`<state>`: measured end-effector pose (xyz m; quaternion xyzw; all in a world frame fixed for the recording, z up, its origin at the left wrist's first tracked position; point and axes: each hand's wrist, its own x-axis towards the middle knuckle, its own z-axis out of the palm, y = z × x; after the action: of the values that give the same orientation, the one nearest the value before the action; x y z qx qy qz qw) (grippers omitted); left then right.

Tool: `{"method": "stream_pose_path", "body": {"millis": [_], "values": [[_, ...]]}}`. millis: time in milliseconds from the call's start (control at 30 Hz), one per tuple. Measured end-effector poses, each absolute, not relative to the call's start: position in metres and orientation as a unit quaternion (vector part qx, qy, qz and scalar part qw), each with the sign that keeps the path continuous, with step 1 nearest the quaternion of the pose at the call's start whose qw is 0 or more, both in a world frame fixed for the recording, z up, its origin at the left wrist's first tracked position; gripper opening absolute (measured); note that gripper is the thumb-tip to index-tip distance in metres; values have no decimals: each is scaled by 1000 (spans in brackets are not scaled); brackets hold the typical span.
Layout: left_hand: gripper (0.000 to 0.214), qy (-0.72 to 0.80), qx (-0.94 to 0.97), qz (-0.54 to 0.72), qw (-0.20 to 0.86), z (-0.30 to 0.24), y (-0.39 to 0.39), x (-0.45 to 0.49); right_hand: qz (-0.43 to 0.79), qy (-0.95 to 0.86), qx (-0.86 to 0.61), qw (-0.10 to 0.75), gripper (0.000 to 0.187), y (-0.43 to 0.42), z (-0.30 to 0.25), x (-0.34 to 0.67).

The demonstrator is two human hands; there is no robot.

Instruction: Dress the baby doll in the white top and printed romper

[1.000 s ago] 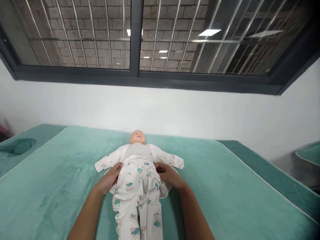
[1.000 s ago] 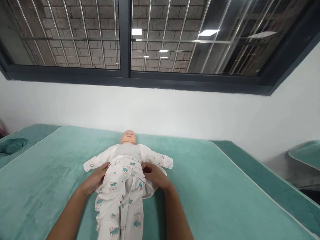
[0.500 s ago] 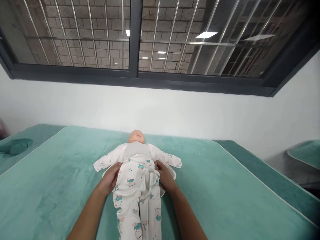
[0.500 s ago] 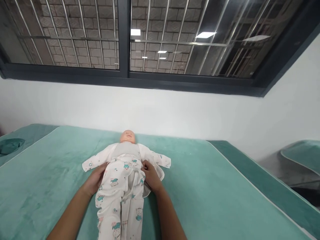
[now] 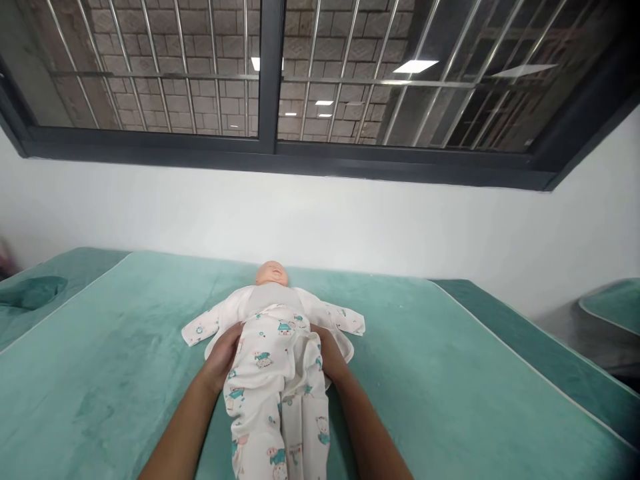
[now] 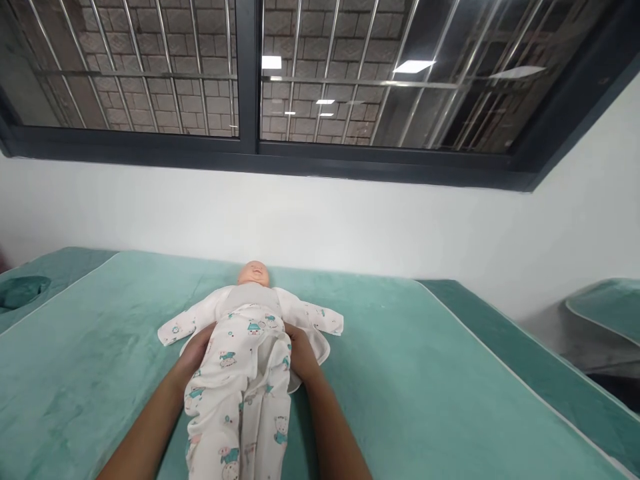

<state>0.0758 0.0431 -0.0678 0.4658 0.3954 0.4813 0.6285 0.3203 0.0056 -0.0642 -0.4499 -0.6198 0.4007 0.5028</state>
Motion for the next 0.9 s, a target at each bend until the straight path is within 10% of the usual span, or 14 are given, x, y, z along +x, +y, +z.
{"method": "stream_pose_path", "body": {"millis": [467,900], "values": [[21,430,659,528,321,-72,59,73,356,-532,-509,575,19,19,-89,328],[28,505,574,537,356,-84,84,87,336,-545,-503,580,33,40,-68,326]]}}
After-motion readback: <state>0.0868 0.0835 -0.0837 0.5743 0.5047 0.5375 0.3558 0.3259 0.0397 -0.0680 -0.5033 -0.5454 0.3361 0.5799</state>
